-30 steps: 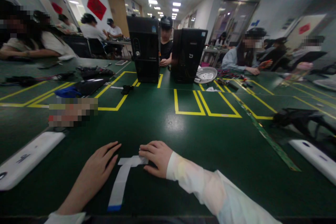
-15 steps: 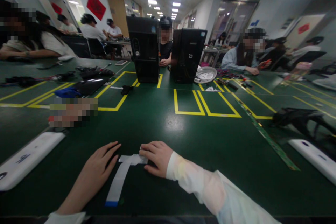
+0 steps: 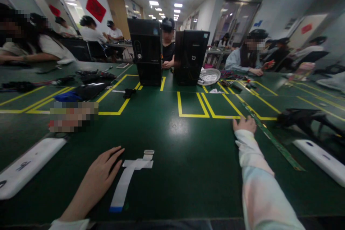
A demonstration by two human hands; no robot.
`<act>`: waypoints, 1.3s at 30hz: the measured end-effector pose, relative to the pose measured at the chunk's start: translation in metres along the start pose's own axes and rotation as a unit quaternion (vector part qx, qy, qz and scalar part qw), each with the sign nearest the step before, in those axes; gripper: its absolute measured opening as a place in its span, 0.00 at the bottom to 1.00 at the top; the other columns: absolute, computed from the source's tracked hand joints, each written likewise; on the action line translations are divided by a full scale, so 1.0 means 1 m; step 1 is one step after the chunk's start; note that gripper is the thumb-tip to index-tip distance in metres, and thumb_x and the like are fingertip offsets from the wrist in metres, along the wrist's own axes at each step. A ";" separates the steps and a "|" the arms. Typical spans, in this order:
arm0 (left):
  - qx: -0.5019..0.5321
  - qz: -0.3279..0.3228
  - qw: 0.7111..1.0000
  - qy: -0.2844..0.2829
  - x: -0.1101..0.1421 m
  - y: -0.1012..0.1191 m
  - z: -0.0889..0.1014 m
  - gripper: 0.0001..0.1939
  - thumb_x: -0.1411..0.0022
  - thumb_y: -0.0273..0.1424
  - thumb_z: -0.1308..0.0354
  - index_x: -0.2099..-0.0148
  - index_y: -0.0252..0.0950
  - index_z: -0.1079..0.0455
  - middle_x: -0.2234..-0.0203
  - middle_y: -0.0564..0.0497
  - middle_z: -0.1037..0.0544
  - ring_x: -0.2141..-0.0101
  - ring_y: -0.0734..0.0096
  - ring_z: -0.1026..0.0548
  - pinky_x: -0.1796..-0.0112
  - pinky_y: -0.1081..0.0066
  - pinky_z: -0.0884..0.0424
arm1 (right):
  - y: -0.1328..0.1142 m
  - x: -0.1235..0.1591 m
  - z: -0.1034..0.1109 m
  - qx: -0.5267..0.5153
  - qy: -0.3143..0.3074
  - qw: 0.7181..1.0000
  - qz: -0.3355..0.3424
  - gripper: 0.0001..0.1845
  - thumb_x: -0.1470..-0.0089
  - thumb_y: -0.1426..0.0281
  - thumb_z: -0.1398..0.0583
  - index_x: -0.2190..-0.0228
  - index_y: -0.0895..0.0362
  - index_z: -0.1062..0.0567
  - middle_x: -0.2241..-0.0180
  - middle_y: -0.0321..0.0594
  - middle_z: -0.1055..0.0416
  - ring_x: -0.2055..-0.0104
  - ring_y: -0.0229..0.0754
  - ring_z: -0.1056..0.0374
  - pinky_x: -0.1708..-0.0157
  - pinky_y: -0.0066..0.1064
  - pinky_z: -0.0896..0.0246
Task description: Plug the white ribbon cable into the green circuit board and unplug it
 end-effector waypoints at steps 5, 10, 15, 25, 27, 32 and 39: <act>0.002 0.000 1.000 -0.001 0.000 0.000 -0.001 0.25 0.34 0.40 0.57 0.42 0.35 0.33 0.44 0.41 0.30 0.46 0.54 0.31 0.46 0.51 0.34 | 0.067 -0.003 0.002 0.037 -0.016 0.991 -0.126 0.33 0.43 0.62 0.51 0.44 0.75 0.36 0.44 0.76 0.45 0.40 0.71 0.49 0.47 0.59 0.53; 0.005 0.005 1.000 -0.002 0.000 -0.002 -0.001 0.25 0.34 0.41 0.56 0.42 0.36 0.33 0.44 0.41 0.30 0.46 0.53 0.31 0.47 0.50 0.34 | 0.067 -0.008 -0.013 0.058 -0.040 0.990 -0.126 0.36 0.40 0.57 0.53 0.41 0.71 0.39 0.44 0.74 0.42 0.42 0.71 0.45 0.48 0.61 0.53; 0.005 0.011 1.000 -0.012 -0.001 -0.002 0.000 0.25 0.35 0.41 0.56 0.41 0.35 0.33 0.44 0.41 0.31 0.45 0.52 0.32 0.47 0.50 0.34 | 0.053 -0.009 -0.025 0.082 -0.055 0.992 -0.074 0.36 0.40 0.54 0.54 0.42 0.68 0.36 0.45 0.70 0.40 0.43 0.70 0.43 0.50 0.62 0.50; 0.004 0.009 1.000 -0.013 0.000 -0.004 -0.003 0.25 0.34 0.41 0.56 0.41 0.36 0.34 0.43 0.41 0.31 0.44 0.53 0.32 0.47 0.50 0.33 | -0.020 0.006 -0.042 0.083 -0.107 0.982 0.128 0.28 0.41 0.58 0.50 0.46 0.62 0.31 0.47 0.58 0.34 0.48 0.59 0.35 0.49 0.48 0.41; 0.004 0.011 1.000 -0.013 0.000 -0.005 -0.003 0.25 0.34 0.41 0.56 0.41 0.36 0.34 0.43 0.42 0.31 0.44 0.54 0.32 0.46 0.50 0.34 | -0.039 0.017 -0.043 0.074 -0.110 0.976 0.171 0.27 0.41 0.59 0.49 0.46 0.62 0.31 0.47 0.58 0.34 0.48 0.58 0.35 0.48 0.47 0.41; 0.012 0.004 1.000 -0.004 -0.001 -0.002 -0.001 0.25 0.34 0.41 0.56 0.41 0.37 0.34 0.44 0.42 0.30 0.46 0.55 0.31 0.46 0.51 0.34 | -0.095 0.060 -0.044 0.035 -0.110 0.948 0.297 0.27 0.41 0.59 0.50 0.45 0.60 0.31 0.46 0.54 0.34 0.46 0.55 0.37 0.45 0.45 0.43; 0.004 0.004 1.000 -0.008 0.000 -0.003 -0.002 0.26 0.34 0.43 0.58 0.41 0.36 0.33 0.44 0.41 0.30 0.46 0.54 0.31 0.47 0.50 0.34 | -0.173 0.140 -0.032 -0.067 -0.088 0.882 0.457 0.26 0.40 0.57 0.50 0.45 0.56 0.32 0.44 0.52 0.36 0.43 0.55 0.41 0.46 0.52 0.42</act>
Point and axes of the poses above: each hand's wrist, its own x-axis away from the middle knuckle, its own z-axis out of the back of the hand, y = z × x, the point moved 8 cm from there along -x, towards the middle knuckle
